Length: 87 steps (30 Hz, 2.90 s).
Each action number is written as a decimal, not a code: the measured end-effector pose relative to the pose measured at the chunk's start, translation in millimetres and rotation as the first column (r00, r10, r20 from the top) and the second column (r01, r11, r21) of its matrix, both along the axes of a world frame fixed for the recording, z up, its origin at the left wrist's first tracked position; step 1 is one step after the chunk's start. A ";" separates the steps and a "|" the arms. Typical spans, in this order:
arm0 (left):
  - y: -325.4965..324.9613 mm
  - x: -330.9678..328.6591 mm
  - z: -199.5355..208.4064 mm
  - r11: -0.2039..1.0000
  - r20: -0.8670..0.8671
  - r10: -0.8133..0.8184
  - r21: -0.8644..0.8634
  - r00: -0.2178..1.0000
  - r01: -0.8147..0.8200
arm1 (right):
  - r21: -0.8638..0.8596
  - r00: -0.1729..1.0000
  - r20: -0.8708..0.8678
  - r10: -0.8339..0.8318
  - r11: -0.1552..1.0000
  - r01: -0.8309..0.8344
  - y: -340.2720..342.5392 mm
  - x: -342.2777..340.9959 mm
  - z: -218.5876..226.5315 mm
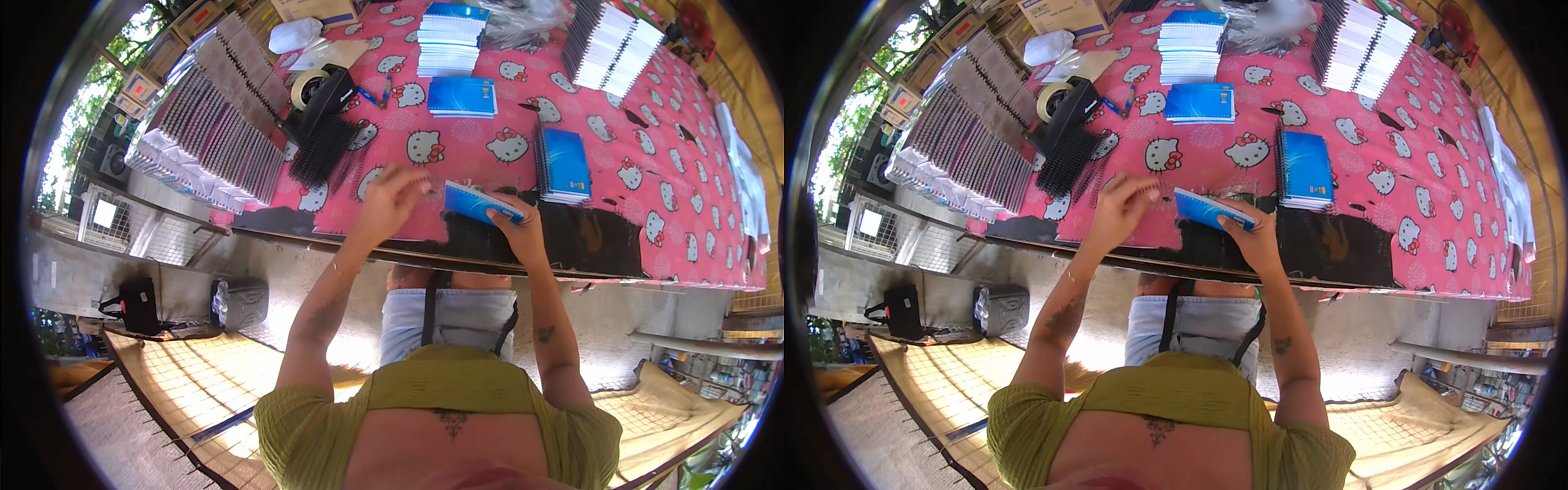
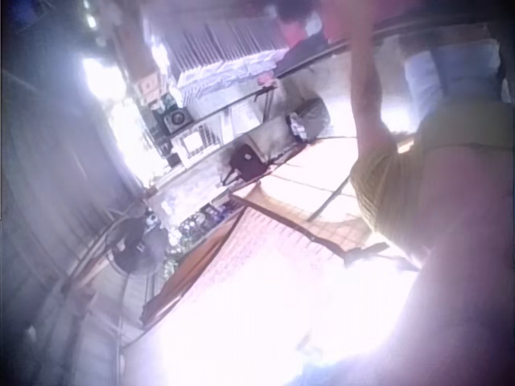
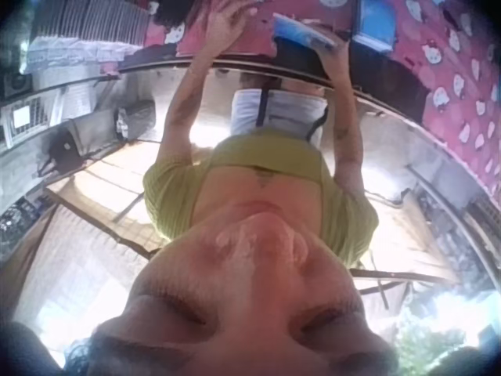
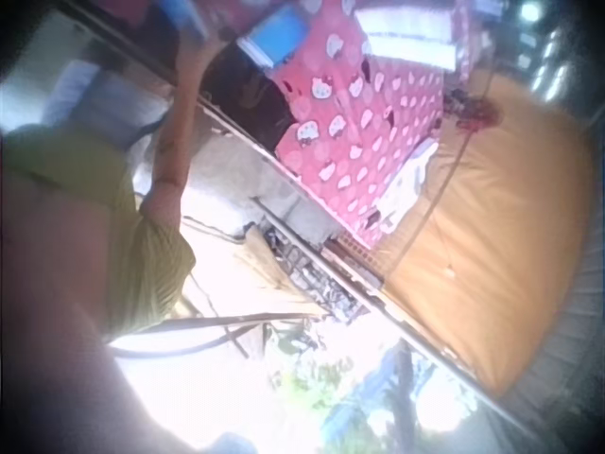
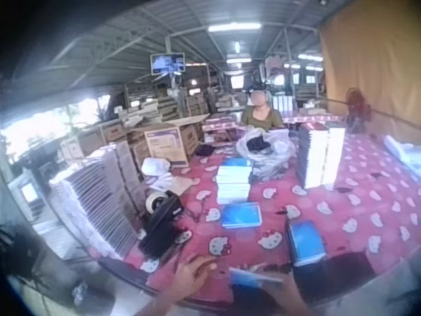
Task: The person sorts and stacks blue notebooks by hand on a table, then wraps a stack in clear plastic film.
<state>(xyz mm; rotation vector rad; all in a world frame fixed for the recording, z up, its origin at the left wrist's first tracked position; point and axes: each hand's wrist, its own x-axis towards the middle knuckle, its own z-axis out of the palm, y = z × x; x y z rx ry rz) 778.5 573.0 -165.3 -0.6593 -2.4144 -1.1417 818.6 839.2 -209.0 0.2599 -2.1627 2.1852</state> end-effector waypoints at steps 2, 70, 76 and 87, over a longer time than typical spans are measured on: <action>8.6 11.9 7.5 0.997 0.094 -0.058 0.048 0.994 0.053 | 0.025 1.000 -0.021 -0.009 1.000 0.009 -2.4 -0.2 2.3; 76.1 33.0 -6.3 0.797 -0.254 0.017 -0.580 0.967 -0.166 | 0.119 0.992 -0.123 -0.002 0.993 0.017 -21.1 16.4 15.5; 73.3 61.1 -22.4 0.894 -0.306 0.053 -0.409 0.950 -0.181 | 0.090 0.990 -0.087 0.108 0.991 -0.101 -13.8 9.1 0.1; 66.1 70.2 -49.3 0.818 -0.215 -0.056 -0.570 0.975 -0.079 | 0.088 0.996 0.000 0.093 0.992 -0.093 -14.4 6.6 -5.3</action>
